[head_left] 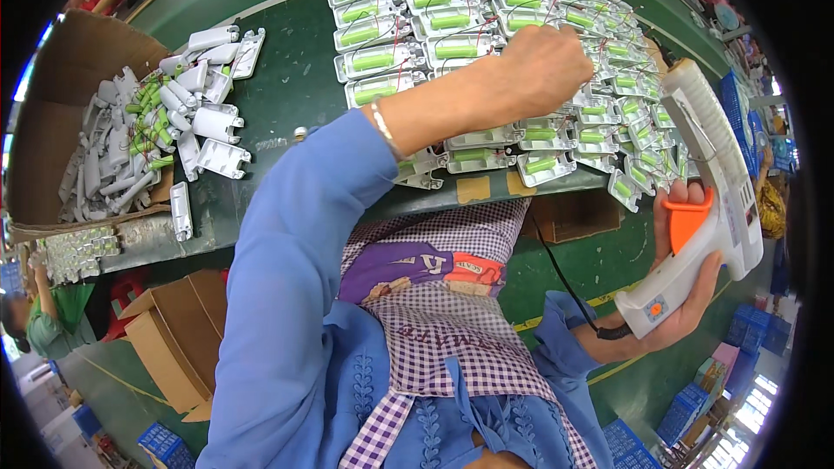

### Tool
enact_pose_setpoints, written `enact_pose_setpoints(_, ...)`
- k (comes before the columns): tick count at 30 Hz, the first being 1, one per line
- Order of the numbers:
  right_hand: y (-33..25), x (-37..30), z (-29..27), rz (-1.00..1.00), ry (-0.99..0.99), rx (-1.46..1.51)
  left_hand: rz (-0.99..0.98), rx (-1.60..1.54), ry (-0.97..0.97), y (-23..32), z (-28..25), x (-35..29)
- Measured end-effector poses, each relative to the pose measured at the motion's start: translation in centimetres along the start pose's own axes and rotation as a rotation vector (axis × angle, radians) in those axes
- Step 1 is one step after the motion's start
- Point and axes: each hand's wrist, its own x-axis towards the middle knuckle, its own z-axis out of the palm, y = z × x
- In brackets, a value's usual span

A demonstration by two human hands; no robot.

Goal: Assembling electronic components into plastic housings and using a hot glue gun.

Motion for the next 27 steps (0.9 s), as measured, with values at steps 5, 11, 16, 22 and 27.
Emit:
enact_pose_setpoints(5,0.9,0.0,-0.3,0.042,-0.057,-0.008,0.014,-0.011,-0.099,0.0,2.8,0.2)
enact_pose_setpoints(11,1.0,-0.5,0.6,0.050,0.003,-0.080,-0.038,-0.081,-0.063,-0.7,4.0,0.7)
enact_pose_setpoints(16,1.5,-0.2,0.1,0.038,-0.077,-0.068,0.005,-0.053,-0.014,-0.4,4.6,0.3)
enact_pose_setpoints(22,1.6,-0.2,0.8,0.031,-0.079,-0.089,0.003,-0.138,0.053,-1.0,2.9,-0.6)
enact_pose_setpoints(27,2.4,-1.8,1.1,-0.165,-0.117,-0.177,0.010,-0.093,0.093,-0.8,1.3,-1.9)
